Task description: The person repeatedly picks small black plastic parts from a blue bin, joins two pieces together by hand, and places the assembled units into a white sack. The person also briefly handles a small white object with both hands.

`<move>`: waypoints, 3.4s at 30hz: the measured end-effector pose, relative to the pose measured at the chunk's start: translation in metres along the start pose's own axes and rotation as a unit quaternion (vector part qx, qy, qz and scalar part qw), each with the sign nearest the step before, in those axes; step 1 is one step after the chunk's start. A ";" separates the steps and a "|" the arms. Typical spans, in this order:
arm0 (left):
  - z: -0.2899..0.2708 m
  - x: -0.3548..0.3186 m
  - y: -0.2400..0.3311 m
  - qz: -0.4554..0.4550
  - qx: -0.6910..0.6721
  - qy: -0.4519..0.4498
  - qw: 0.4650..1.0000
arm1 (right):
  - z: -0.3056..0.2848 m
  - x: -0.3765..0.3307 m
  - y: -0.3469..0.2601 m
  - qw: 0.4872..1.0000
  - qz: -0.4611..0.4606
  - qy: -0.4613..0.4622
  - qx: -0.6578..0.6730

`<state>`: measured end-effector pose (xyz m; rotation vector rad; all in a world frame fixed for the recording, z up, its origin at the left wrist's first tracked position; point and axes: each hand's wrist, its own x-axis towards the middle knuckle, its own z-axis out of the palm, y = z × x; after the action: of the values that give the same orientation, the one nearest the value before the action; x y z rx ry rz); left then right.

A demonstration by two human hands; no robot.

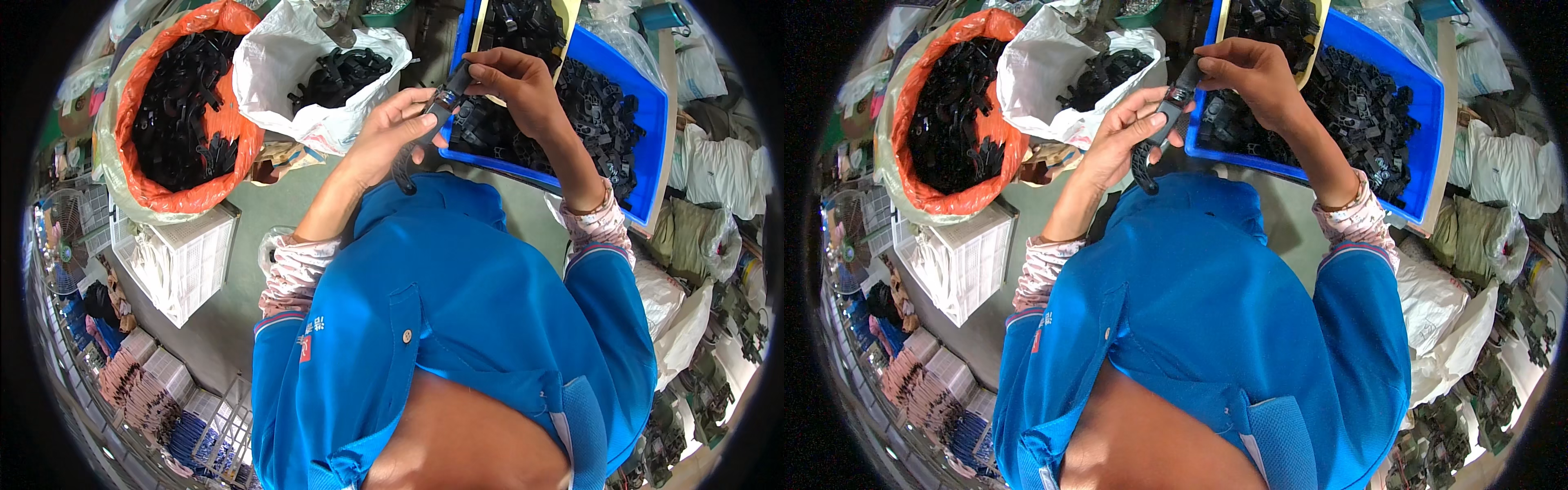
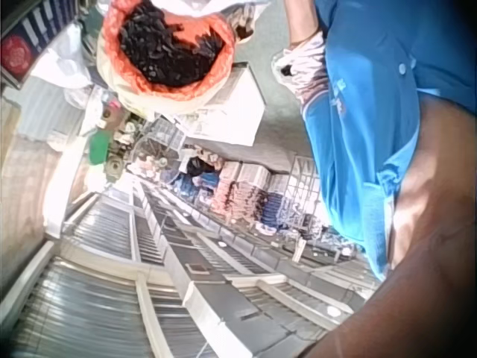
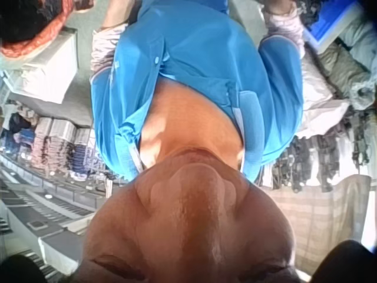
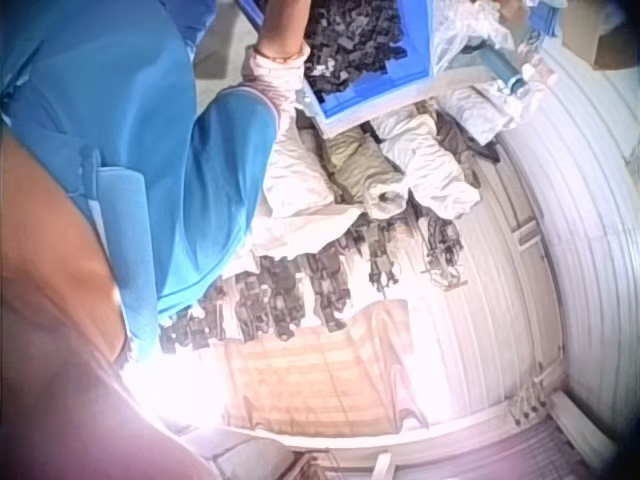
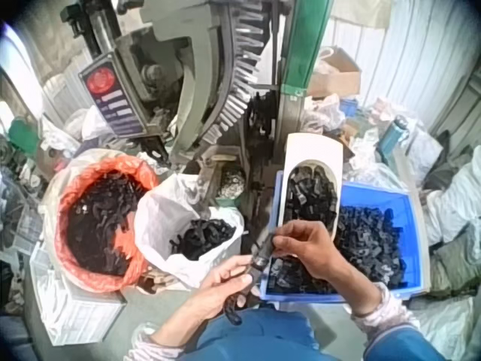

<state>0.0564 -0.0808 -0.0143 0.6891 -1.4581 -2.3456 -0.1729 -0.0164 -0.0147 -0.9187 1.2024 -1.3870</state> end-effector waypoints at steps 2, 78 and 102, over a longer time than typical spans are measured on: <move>0.003 0.000 0.001 0.001 -0.002 0.001 1.000 | 0.000 -0.001 0.003 1.000 0.000 -0.007 0.007; -0.214 0.060 0.138 0.395 0.588 -0.006 0.706 | 0.144 0.144 0.011 0.971 -0.179 0.088 -0.131; -0.227 0.065 0.137 0.246 0.543 -0.018 0.803 | 0.080 0.180 0.023 0.977 0.009 0.010 -0.214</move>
<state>0.1231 -0.3442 0.0081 0.3750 -2.5747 -0.9837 -0.1213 -0.2070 -0.0344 -1.1880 1.5555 -1.1406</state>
